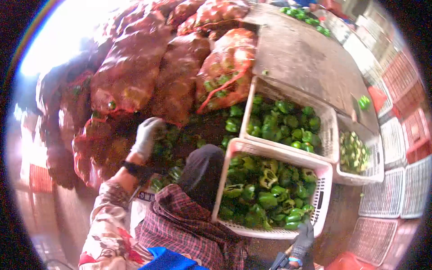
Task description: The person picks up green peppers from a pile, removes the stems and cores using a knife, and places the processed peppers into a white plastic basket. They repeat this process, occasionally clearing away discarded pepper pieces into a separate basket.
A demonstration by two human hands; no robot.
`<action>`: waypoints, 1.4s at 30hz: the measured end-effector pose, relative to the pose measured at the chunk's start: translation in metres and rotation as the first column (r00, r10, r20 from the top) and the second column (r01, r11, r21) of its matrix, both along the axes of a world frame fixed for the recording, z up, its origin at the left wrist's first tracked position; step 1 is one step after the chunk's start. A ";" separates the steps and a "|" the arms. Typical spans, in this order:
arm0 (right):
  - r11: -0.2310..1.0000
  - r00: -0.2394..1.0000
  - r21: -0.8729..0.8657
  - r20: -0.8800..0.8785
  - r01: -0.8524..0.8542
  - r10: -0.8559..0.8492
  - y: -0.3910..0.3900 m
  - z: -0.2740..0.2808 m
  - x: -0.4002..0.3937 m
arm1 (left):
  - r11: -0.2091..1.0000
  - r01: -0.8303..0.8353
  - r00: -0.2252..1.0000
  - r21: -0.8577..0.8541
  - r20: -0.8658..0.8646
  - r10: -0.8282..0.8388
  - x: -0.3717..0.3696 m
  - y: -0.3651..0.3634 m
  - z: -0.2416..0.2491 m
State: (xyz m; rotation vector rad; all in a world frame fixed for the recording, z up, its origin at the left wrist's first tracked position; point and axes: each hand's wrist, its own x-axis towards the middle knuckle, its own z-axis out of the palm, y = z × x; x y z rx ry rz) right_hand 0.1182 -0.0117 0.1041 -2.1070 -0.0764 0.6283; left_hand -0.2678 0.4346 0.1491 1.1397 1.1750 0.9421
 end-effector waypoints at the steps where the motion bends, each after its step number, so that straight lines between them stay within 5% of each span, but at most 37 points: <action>1: 0.988 0.994 0.143 0.083 0.055 -0.067 -0.007 -0.023 0.000 | 0.996 -0.091 0.996 0.008 -0.014 0.091 -0.053 0.009 -0.023; 2: 0.977 0.997 0.209 0.071 0.027 -0.043 -0.016 -0.030 -0.004 | 0.984 -0.177 0.984 0.020 -0.032 0.178 -0.102 0.015 -0.053; 5: 0.965 0.956 -0.034 -0.127 0.260 -0.263 0.058 0.033 -0.102 | 0.975 -0.221 0.972 -0.028 -0.086 0.218 -0.186 0.009 -0.148; 8: 0.958 0.934 0.199 -0.331 0.206 -0.132 0.104 0.039 -0.179 | 0.977 -0.155 0.972 -0.147 -0.200 0.125 -0.199 0.001 -0.263; 9: 0.960 0.922 0.214 -0.377 0.182 -0.091 0.115 0.035 -0.198 | 0.986 -0.047 0.778 0.160 -0.613 0.137 -0.184 -0.003 -0.284; 10: 0.963 0.914 0.216 -0.400 0.162 -0.064 0.125 0.030 -0.211 | 0.911 0.185 0.420 0.367 -0.868 0.264 -0.164 -0.009 -0.297; 12: 0.972 0.910 0.199 -0.413 0.123 -0.031 0.131 0.026 -0.225 | 0.954 0.192 0.212 0.231 -0.959 0.190 -0.140 -0.002 -0.290; 13: 0.975 0.914 0.188 -0.405 0.117 -0.031 0.132 0.027 -0.227 | 0.968 0.192 0.105 0.164 -0.984 0.146 -0.132 0.008 -0.285; 16: 0.981 0.928 0.153 -0.369 0.115 -0.051 0.134 0.031 -0.229 | 0.980 0.136 0.063 -0.143 -0.986 -0.153 -0.118 0.036 -0.272; 19: 0.983 0.934 0.137 -0.351 0.124 -0.069 0.132 0.033 -0.232 | 0.959 0.181 0.133 -0.216 -0.961 -0.241 -0.126 0.075 -0.265; 22: 0.982 0.939 0.143 -0.336 0.122 -0.068 0.130 0.035 -0.235 | 0.853 0.378 -0.033 -0.359 -0.926 -0.376 -0.126 0.097 -0.250; 23: 0.981 0.940 0.145 -0.334 0.125 -0.071 0.128 0.036 -0.235 | 0.779 0.407 -0.215 -0.477 -0.879 -0.426 -0.129 0.104 -0.288; 26: 0.982 0.939 0.145 -0.336 0.123 -0.069 0.126 0.037 -0.238 | 0.646 0.552 -0.628 -0.527 -0.772 -0.094 -0.125 0.122 -0.362; 32: 0.974 0.945 0.176 -0.316 0.145 -0.084 0.124 0.041 -0.235 | 0.834 0.447 -0.122 -0.323 -0.946 -0.300 -0.111 0.073 -0.275; 35: 0.970 0.954 0.197 -0.290 0.141 -0.079 0.118 0.050 -0.234 | 0.928 0.279 0.335 -0.245 -0.881 -0.334 -0.122 0.054 -0.270; 36: 0.970 0.959 0.203 -0.272 0.135 -0.077 0.120 0.056 -0.233 | 0.933 0.216 0.698 -0.287 -0.623 -0.353 -0.127 0.046 -0.259; 37: 0.968 0.969 0.223 -0.238 0.114 -0.059 0.125 0.063 -0.229 | 0.921 0.183 0.930 -0.344 -0.244 -0.275 -0.127 0.037 -0.248; 38: 0.969 0.981 0.242 -0.192 0.058 -0.011 0.132 0.069 -0.227 | 0.898 0.183 0.976 -0.401 0.182 -0.118 -0.119 0.029 -0.228; 41: 0.884 0.925 0.277 0.068 -0.377 0.373 0.170 0.067 -0.204 | 0.889 0.389 0.878 -0.242 0.391 -0.278 -0.091 -0.001 -0.085; 42: 0.824 0.877 0.379 -0.063 -0.421 0.477 0.188 0.082 -0.204 | 0.845 0.495 0.808 -0.204 0.464 -0.362 -0.082 -0.010 -0.058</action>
